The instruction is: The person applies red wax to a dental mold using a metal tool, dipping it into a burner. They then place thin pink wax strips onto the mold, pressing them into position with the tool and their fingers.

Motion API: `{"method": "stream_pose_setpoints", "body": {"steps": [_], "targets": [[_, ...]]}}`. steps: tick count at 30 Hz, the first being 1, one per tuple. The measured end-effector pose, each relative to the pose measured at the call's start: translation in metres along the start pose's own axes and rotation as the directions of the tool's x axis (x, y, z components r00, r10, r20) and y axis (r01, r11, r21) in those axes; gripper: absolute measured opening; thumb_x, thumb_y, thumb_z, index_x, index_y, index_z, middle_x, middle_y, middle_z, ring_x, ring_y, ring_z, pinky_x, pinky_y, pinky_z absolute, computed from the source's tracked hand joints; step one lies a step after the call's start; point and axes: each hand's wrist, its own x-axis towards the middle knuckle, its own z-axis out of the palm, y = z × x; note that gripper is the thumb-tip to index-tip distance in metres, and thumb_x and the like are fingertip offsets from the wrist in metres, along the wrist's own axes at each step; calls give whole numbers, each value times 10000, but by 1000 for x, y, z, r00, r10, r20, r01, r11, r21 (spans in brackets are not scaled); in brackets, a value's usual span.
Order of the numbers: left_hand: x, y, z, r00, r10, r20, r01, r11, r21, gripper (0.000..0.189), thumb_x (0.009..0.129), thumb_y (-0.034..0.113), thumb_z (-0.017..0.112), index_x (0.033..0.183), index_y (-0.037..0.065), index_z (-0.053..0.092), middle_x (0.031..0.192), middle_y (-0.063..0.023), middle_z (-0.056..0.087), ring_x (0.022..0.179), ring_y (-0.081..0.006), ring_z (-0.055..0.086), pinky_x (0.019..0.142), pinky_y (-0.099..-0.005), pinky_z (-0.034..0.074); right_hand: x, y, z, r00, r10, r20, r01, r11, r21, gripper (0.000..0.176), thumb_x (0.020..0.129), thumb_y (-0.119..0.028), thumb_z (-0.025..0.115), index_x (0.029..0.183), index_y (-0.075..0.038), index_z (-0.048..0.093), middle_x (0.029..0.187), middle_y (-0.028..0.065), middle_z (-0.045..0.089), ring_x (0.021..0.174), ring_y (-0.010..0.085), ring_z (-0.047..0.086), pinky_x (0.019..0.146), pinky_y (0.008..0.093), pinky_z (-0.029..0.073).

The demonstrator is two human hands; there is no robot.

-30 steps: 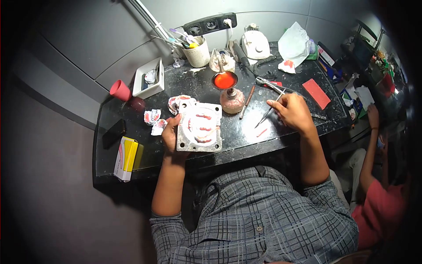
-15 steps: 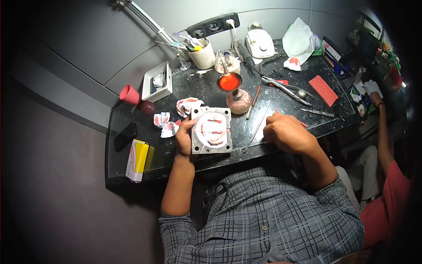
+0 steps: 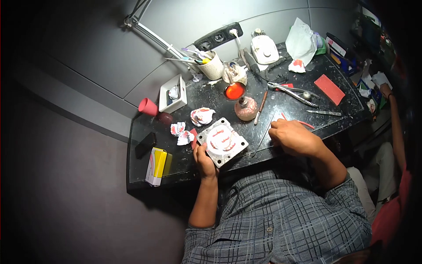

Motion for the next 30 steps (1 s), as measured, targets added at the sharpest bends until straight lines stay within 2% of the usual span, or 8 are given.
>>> {"method": "stream_pose_setpoints", "body": {"steps": [3,8,9,13,20,22,24,30], "targets": [[-14,4,21,980,138,-142,-147,988,-54,559,927,38,425,1474,-74,446,1371,-181,601,1222,-261,604,1080,-378,457,3,-1,-4,997,-16,-74,28,986,163,160,851,-42,694,997,-24,632,955,147,663,934,376,664,797,466,540],[-16,4,-3,979,203,-15,-202,976,77,578,873,-61,458,1448,-114,462,1434,-233,542,1318,-258,542,1143,-378,395,20,-1,-4,940,-45,-337,191,890,413,182,800,42,756,943,-31,669,879,110,697,838,325,692,742,394,554],[-19,9,-1,989,149,-11,-147,985,92,556,871,-57,455,1422,-123,492,1403,-229,570,1288,-254,566,1129,-369,409,22,-4,1,933,66,-353,156,810,565,138,815,64,773,896,-5,686,821,96,723,760,217,709,684,339,554],[-18,4,-8,989,145,-6,-144,986,82,529,854,-37,465,1366,-148,541,1341,-231,618,1241,-257,601,1110,-349,422,30,-12,1,960,227,-167,-15,633,774,92,883,19,786,938,25,712,810,75,756,688,69,659,609,271,549],[-11,5,-12,988,142,60,-150,979,140,499,837,-22,577,1329,-105,563,1458,-243,516,1388,-297,476,1164,-390,364,57,-22,7,956,281,-86,-47,433,900,71,926,-15,759,953,41,726,854,64,758,759,99,712,621,264,599],[-18,31,0,927,355,124,-359,734,576,441,848,26,623,1279,-73,617,1452,-252,525,1371,-329,496,1172,-411,360,62,-26,12,960,256,-116,1,410,912,73,931,-29,759,957,33,730,851,54,756,759,92,709,608,254,586],[-22,43,11,811,531,247,-560,579,593,305,863,57,679,1156,-23,698,1333,-219,614,1281,-350,566,1110,-441,427,69,-29,15,965,182,-187,99,406,909,71,933,-34,760,962,24,733,844,46,752,759,86,707,592,241,567],[-29,69,45,699,509,502,-709,407,575,101,912,70,747,997,15,741,954,-130,730,930,-281,693,852,-375,513,77,-47,15,977,159,-143,94,283,954,97,934,-75,774,972,-1,723,831,38,738,696,82,696,508,216,522]]}}
